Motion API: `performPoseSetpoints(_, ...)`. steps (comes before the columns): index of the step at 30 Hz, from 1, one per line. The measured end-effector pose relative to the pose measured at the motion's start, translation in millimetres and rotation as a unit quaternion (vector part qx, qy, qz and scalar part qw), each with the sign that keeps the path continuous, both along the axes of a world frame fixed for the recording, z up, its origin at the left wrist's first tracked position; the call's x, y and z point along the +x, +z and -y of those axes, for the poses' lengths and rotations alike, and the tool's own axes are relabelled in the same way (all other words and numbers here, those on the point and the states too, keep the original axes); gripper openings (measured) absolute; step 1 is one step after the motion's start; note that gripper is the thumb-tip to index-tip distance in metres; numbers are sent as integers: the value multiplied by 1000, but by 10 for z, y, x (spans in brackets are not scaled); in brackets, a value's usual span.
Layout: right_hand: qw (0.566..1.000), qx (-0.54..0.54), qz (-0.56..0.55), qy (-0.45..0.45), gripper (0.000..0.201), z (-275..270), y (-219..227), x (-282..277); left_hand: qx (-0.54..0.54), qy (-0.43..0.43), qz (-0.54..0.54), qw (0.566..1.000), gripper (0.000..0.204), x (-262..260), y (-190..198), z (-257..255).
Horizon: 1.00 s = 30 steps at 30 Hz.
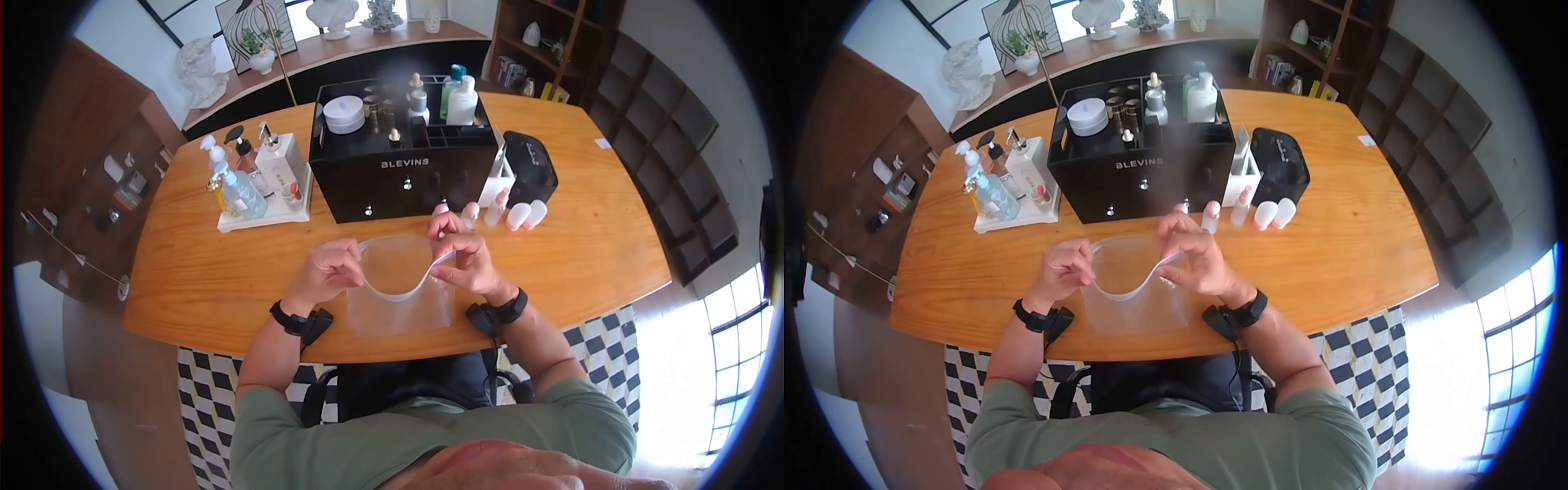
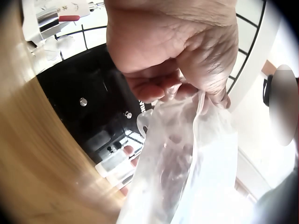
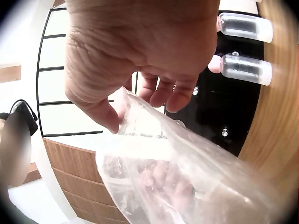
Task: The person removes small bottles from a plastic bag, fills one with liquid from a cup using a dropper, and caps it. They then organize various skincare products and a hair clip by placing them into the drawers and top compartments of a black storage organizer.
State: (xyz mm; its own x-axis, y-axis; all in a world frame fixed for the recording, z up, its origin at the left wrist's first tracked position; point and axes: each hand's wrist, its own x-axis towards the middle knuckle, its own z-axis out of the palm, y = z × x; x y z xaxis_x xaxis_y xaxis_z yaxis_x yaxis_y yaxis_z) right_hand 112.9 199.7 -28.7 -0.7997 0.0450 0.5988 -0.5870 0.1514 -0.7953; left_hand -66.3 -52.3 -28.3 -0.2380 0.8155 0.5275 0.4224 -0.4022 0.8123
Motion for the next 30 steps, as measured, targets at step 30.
performPoseSetpoints(30, 791, 544, 208, -189, 21, -534, 628, -543, -24, -47, -89, 995, 5, -13, 28, -161)
